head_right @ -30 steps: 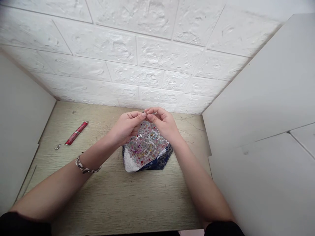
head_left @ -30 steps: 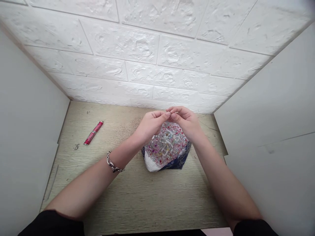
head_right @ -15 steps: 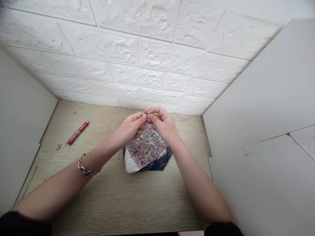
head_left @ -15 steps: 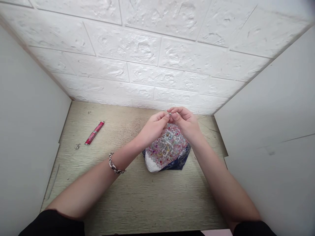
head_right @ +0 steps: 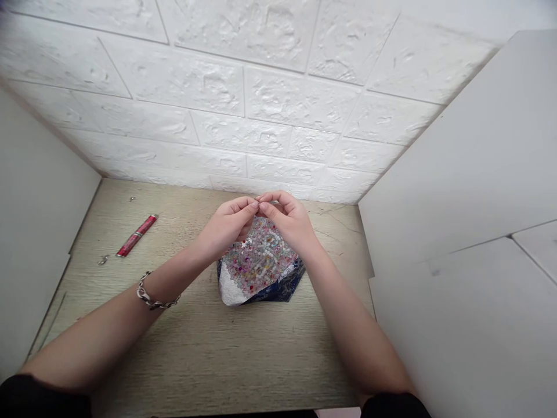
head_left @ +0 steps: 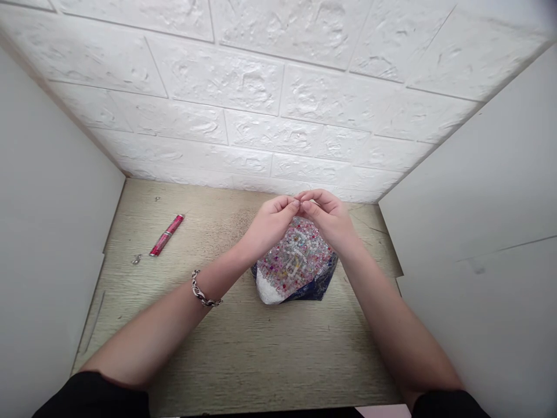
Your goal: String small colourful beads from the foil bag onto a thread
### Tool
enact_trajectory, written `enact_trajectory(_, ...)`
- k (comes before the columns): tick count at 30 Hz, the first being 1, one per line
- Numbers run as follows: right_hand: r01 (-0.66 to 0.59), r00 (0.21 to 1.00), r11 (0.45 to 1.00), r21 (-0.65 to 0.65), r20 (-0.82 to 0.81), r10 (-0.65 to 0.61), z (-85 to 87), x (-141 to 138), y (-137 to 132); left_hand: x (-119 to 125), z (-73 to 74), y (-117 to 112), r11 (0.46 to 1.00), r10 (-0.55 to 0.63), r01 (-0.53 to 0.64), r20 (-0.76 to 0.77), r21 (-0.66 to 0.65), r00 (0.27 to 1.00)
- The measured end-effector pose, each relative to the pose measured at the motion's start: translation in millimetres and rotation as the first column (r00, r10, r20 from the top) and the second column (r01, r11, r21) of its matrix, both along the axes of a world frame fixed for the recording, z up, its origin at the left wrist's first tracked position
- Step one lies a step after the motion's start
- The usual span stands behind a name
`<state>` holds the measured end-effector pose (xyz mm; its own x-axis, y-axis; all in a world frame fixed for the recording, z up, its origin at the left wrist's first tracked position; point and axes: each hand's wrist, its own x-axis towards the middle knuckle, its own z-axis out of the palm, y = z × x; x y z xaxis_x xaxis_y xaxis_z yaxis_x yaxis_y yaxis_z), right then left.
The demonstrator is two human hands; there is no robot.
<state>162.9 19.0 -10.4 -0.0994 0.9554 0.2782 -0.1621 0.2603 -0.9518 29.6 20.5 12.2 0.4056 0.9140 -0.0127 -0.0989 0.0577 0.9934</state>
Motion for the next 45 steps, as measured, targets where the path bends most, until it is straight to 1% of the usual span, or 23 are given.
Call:
enact_trajectory(4, 0.076, 0.996, 0.997, -0.017, 0.036, -0.075, 2.5, -2.1, -2.2, 0.1, 1.5, -1.7, 1.0, 0.006, -0.006, 0.006, -0.016, 1.0)
enact_trajectory(7, 0.09, 0.995, 0.996, -0.008, 0.046, -0.09, 4.6, -3.6, -3.8, -0.4, 1.7, -2.0, 0.999, 0.001, 0.0, 0.035, -0.042, 0.999)
enact_trajectory(10, 0.102, 0.991, 0.995, 0.011, 0.088, -0.102, 6.6, -4.1, -5.0, -1.5, -0.3, -0.8, 0.997, -0.02, 0.025, 0.062, -0.079, 0.998)
enact_trajectory(13, 0.121, 0.979, 0.991, 0.061, 0.155, -0.129, 8.0, -3.5, -5.8, -2.8, -2.8, 1.2, 0.989, -0.054, 0.068, 0.109, -0.132, 0.993)
enact_trajectory(16, 0.111, 0.968, 0.987, 0.112, 0.213, -0.133, 9.0, -2.6, -6.4, -4.0, -3.5, 2.3, 0.978, -0.086, 0.113, 0.155, -0.174, 0.984)
enact_trajectory(20, 0.073, 0.961, 0.987, 0.144, 0.255, -0.108, 13.1, -1.1, -8.4, -4.9, -1.8, 1.9, 0.968, -0.109, 0.144, 0.176, -0.206, 0.978)
enact_trajectory(23, 0.092, 0.947, 0.981, 0.173, 0.288, -0.14, 20.0, 0.2, -12.4, -4.1, -1.3, 1.5, 0.961, -0.139, 0.174, 0.17, -0.214, 0.976)
enact_trajectory(24, 0.092, 0.938, 0.98, 0.178, 0.315, -0.145, 22.6, 0.6, -14.0, -3.5, -1.3, 1.4, 0.957, -0.157, 0.192, 0.17, -0.219, 0.973)
enact_trajectory(26, 0.053, 0.905, 0.981, 0.186, 0.406, -0.126, 27.6, 1.4, -17.4, -2.3, -1.3, 1.1, 0.944, -0.198, 0.238, 0.186, -0.227, 0.962)
enact_trajectory(29, -0.019, 0.819, 0.98, 0.196, 0.565, -0.097, 33.6, 3.3, -21.4, -1.2, -0.8, -0.1, 0.929, -0.244, 0.293, 0.222, -0.225, 0.944)
enact_trajectory(30, -0.022, 0.798, 0.979, 0.201, 0.594, -0.104, 35.4, 4.4, -22.2, -1.2, -0.6, -0.6, 0.93, -0.249, 0.296, 0.219, -0.219, 0.944)
enact_trajectory(34, 0.025, 0.762, 0.98, 0.197, 0.631, -0.147, 42.3, 12.0, -23.7, -2.8, -0.8, -1.4, 0.944, -0.243, 0.269, 0.144, -0.193, 0.959)
enact_trajectory(36, 0.04, 0.704, 0.983, 0.18, 0.693, -0.155, 44.2, 16.0, -24.0, -3.9, -1.5, -0.6, 0.948, -0.239, 0.258, 0.122, -0.185, 0.963)
enact_trajectory(38, 0.02, 0.602, 0.993, 0.118, 0.792, -0.106, 42.8, 18.3, -24.5, -4.6, -2.2, 0.7, 0.956, -0.218, 0.235, 0.11, -0.176, 0.97)
enact_trajectory(40, -0.033, 0.449, 0.999, -0.033, 0.893, 0.044, 37.5, 18.8, -25.7, -4.7, -2.7, 1.6, 0.966, -0.194, 0.205, 0.083, -0.154, 0.977)
enact_trajectory(42, -0.058, 0.263, 0.977, -0.206, 0.941, 0.214, 29.8, 17.9, -27.1, -3.7, -3.9, 1.8, 0.975, -0.185, 0.186, 0.016, -0.125, 0.983)
enact_trajectory(43, -0.045, 0.176, 0.964, -0.261, 0.948, 0.265, 25.8, 17.2, -27.6, -2.8, -5.4, 1.7, 0.978, -0.188, 0.184, -0.038, -0.101, 0.981)
enact_trajectory(45, 0.013, 0.041, 0.959, -0.284, 0.958, 0.283, 19.1, 15.8, -28.2, -0.2, -10.9, 1.4, 0.979, -0.202, 0.201, -0.178, -0.025, 0.963)
